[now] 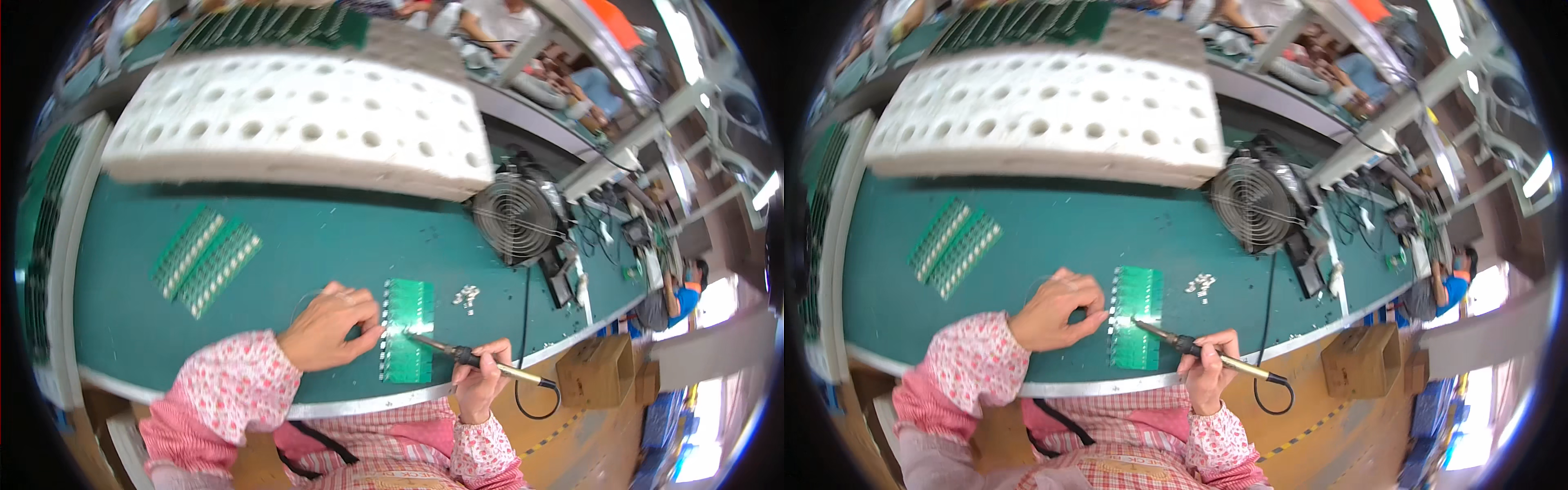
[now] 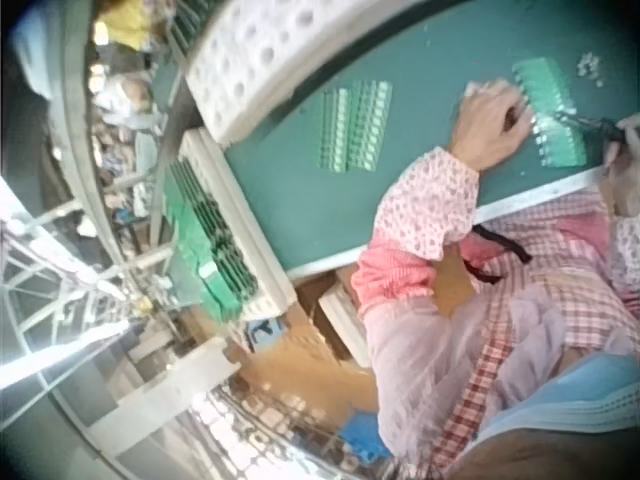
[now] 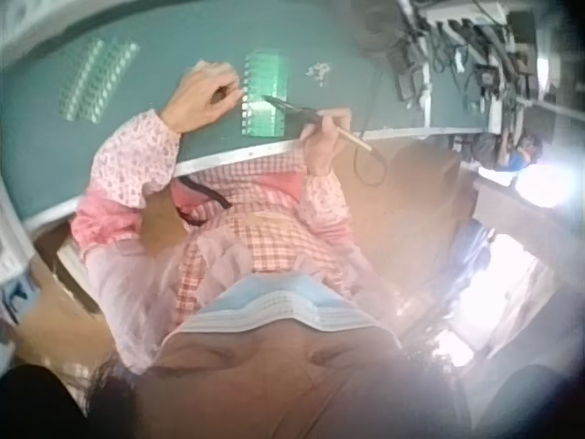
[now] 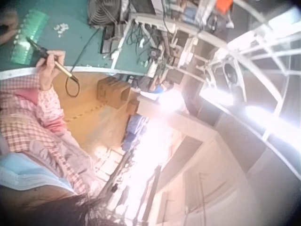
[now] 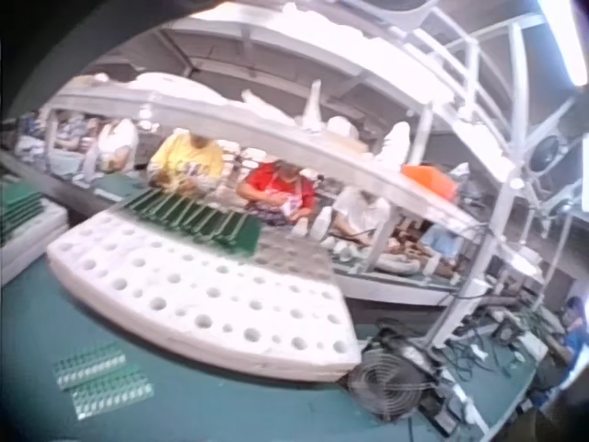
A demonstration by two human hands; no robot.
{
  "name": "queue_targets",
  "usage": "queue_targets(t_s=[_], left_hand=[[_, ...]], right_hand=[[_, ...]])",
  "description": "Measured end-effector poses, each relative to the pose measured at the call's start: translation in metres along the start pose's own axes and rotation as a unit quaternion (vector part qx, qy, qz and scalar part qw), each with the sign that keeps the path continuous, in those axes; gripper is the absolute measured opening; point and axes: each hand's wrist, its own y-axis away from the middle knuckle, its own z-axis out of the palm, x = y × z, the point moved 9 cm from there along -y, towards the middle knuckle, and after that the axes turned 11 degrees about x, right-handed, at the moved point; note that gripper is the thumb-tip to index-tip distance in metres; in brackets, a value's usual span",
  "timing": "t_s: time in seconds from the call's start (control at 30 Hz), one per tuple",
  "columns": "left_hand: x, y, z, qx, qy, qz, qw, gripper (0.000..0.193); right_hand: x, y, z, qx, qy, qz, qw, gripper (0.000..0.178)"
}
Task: The person attaches small electronic components onto a circuit board strip by hand, solders the connections using a soldering iron and solder wire, and turns the board around.
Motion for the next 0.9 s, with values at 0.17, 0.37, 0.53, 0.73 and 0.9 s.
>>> queue_targets(t_s=[0.17,0.37,0.53,0.73,0.9], left_hand=[[-0.004,0.004,-0.01,0.01,-0.002,-0.034,0.999,0.013],[0.0,-0.003,-0.002,0.023,0.023,-0.041,0.999,0.013],[-0.002,0.003,-0.009,0.035,0.007,-0.052,0.998,0.015],[-0.001,-0.002,-0.005,0.044,0.0,-0.045,0.998,0.016],[0.003,0.002,-0.008,0.047,-0.025,-0.045,0.998,0.017]], right_hand=[[0.011,0.0,0.01,-0.028,-0.008,0.017,0.999,0.016],[-0.011,-0.008,-0.021,0.05,-0.016,-0.037,0.998,0.02],[-0.08,-0.047,-0.081,0.217,0.128,-0.212,0.944,0.013],[-0.09,-0.13,-0.095,0.183,0.362,-0.303,0.862,0.012],[-0.073,-0.083,-0.095,0.198,0.352,-0.34,0.85,0.009]])
